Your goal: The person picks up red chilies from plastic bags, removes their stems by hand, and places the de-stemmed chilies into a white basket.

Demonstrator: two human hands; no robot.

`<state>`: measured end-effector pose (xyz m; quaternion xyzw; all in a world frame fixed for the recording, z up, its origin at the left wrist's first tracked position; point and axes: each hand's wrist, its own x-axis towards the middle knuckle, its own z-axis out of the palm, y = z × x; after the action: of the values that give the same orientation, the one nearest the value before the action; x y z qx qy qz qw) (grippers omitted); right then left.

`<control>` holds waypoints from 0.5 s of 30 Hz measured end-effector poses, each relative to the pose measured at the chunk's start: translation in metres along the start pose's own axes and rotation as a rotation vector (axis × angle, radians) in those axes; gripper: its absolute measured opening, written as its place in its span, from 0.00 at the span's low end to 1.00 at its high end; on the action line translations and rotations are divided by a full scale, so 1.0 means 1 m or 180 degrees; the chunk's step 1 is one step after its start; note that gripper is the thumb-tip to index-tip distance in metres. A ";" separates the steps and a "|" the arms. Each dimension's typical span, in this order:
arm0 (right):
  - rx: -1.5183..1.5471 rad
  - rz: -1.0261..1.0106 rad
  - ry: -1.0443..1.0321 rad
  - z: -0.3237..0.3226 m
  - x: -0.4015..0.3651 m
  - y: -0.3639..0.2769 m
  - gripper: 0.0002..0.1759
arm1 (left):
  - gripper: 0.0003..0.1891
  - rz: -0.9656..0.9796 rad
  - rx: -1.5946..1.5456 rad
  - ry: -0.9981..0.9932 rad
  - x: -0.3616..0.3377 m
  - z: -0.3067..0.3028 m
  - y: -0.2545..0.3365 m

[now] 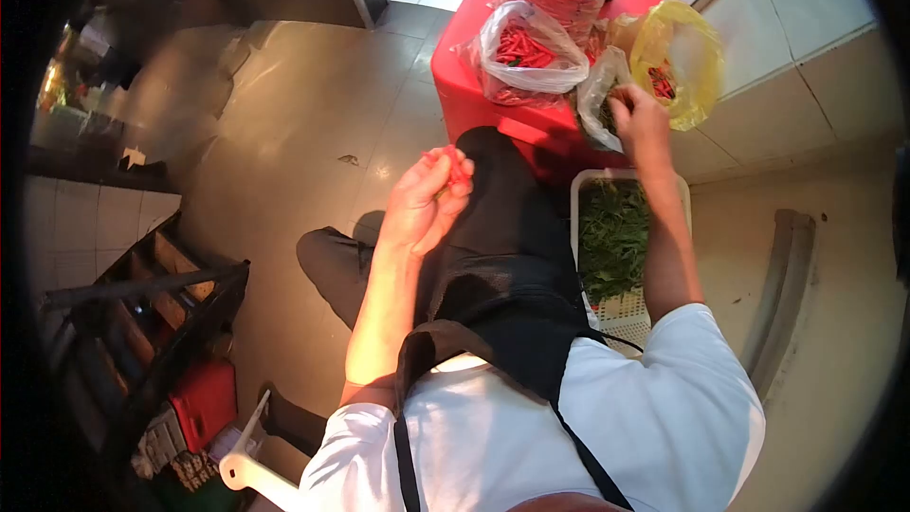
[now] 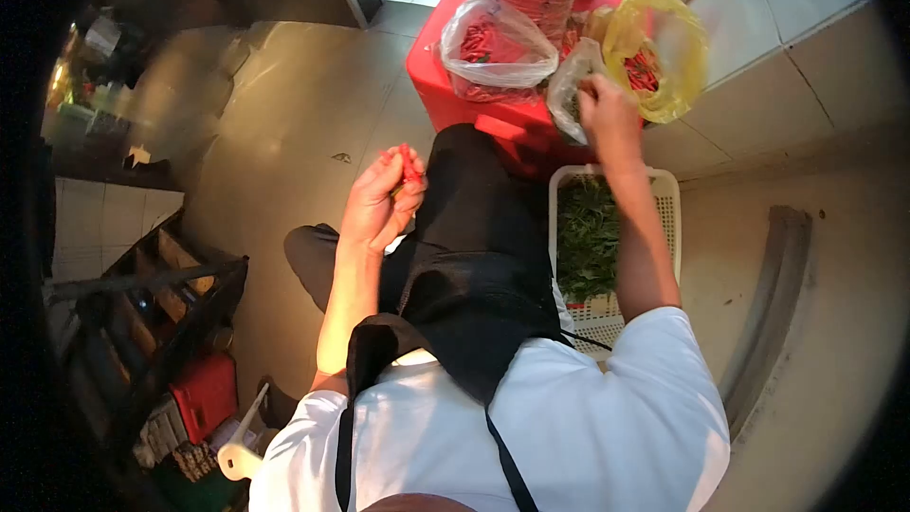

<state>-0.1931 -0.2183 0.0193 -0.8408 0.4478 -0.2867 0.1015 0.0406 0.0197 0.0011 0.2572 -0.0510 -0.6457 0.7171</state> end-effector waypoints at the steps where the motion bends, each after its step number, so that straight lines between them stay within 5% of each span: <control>1: -0.0214 -0.0237 0.0053 -0.005 -0.002 0.007 0.13 | 0.10 -0.0039 -0.0020 -0.0020 0.003 0.003 0.000; 3: -0.0059 -0.0193 0.0268 -0.010 -0.005 -0.005 0.13 | 0.11 -0.0147 -0.0074 -0.0068 0.011 0.009 0.000; 6: 0.2282 0.0577 -0.0550 -0.008 -0.012 -0.052 0.15 | 0.13 -0.0116 0.0218 0.0016 0.035 0.028 -0.006; 9: 0.3186 0.0341 -0.1197 -0.007 -0.005 -0.078 0.18 | 0.14 -0.0112 0.0265 -0.0211 0.064 0.041 -0.001; 12: 0.3693 0.0612 -0.1763 -0.006 0.002 -0.093 0.20 | 0.15 -0.0289 0.0094 -0.0260 0.079 0.060 0.004; 15: 0.3457 0.0212 -0.1453 0.004 0.007 -0.089 0.19 | 0.16 -0.0515 -0.0186 -0.0160 0.087 0.070 0.009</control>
<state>-0.1261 -0.1731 0.0571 -0.6944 0.2298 -0.2833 0.6203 0.0346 -0.0841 0.0434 0.2232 -0.0292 -0.7090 0.6683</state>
